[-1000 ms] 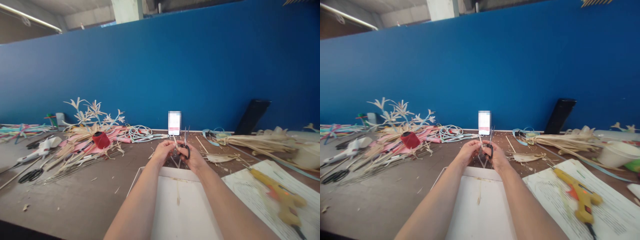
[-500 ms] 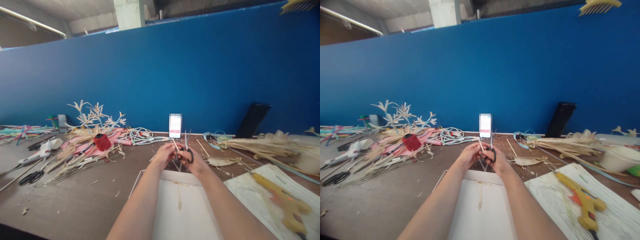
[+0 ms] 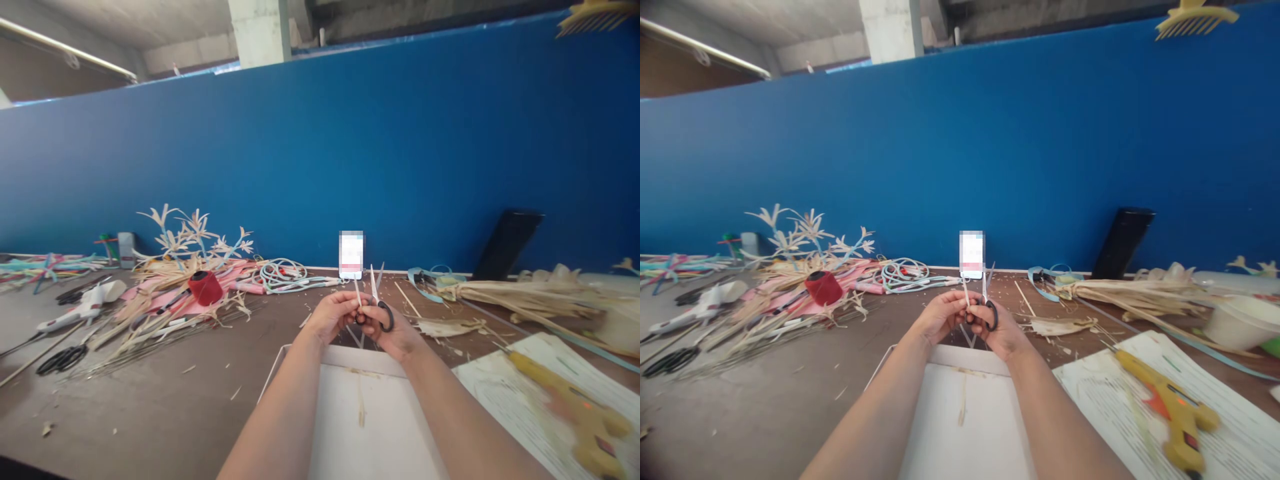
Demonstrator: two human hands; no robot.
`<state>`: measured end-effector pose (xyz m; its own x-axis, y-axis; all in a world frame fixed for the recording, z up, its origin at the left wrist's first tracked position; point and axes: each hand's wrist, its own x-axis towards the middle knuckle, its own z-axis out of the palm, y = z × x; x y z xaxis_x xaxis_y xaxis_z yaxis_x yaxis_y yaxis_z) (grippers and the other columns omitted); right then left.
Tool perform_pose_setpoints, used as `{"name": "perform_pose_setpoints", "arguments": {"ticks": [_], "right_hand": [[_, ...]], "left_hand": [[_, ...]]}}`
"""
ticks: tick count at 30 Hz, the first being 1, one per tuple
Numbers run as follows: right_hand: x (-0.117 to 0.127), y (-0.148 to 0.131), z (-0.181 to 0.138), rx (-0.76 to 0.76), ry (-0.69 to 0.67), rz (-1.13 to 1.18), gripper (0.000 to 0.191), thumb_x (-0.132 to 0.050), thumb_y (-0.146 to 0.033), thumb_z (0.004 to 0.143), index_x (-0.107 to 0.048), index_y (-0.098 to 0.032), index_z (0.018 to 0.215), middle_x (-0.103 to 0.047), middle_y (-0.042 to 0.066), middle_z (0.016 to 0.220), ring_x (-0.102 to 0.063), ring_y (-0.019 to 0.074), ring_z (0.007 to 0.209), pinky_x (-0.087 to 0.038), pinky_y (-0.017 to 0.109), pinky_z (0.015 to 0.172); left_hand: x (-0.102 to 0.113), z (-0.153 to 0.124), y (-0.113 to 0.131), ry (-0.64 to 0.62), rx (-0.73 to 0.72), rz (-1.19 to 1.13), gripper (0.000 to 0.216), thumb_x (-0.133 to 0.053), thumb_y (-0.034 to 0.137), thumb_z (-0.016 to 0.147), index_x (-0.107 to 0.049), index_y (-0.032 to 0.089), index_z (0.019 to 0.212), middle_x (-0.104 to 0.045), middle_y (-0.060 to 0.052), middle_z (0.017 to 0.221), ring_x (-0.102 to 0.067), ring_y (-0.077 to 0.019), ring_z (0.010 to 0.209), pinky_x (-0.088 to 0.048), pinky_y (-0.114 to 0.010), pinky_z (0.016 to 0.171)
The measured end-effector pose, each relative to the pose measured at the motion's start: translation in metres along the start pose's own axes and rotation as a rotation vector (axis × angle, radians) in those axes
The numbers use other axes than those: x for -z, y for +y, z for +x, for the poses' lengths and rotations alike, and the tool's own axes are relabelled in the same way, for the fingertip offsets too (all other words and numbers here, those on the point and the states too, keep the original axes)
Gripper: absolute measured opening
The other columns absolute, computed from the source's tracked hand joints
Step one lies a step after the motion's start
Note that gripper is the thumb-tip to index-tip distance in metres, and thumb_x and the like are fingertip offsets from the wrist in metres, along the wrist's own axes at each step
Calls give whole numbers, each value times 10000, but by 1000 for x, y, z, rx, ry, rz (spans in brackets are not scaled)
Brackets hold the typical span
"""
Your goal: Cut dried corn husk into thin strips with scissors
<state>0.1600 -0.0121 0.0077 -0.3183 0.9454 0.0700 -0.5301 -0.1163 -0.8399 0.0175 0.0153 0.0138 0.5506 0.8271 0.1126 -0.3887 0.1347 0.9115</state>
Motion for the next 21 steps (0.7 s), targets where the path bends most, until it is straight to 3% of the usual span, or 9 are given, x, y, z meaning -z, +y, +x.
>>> {"name": "perform_pose_setpoints", "arguments": {"ticks": [13, 21], "right_hand": [[3, 0, -2, -54, -10, 157, 112, -648, -158, 698, -627, -164, 807, -575, 5, 718, -505, 87, 639, -330, 174, 457], [3, 0, -1, -53, 17, 85, 151, -647, -180, 691, -626, -187, 840, -582, 2, 727, -504, 92, 621, -311, 187, 448]], "left_hand": [[-3, -1, -1, 51, -9, -20, 388, -685, 339, 666, -647, 101, 970, -622, -85, 784, -538, -83, 590, -402, -204, 558], [-3, 1, -3, 86, -61, 7, 326, -660, 345, 683, -661, 96, 893, -596, -60, 716, -491, -60, 536, -359, -190, 510]]}}
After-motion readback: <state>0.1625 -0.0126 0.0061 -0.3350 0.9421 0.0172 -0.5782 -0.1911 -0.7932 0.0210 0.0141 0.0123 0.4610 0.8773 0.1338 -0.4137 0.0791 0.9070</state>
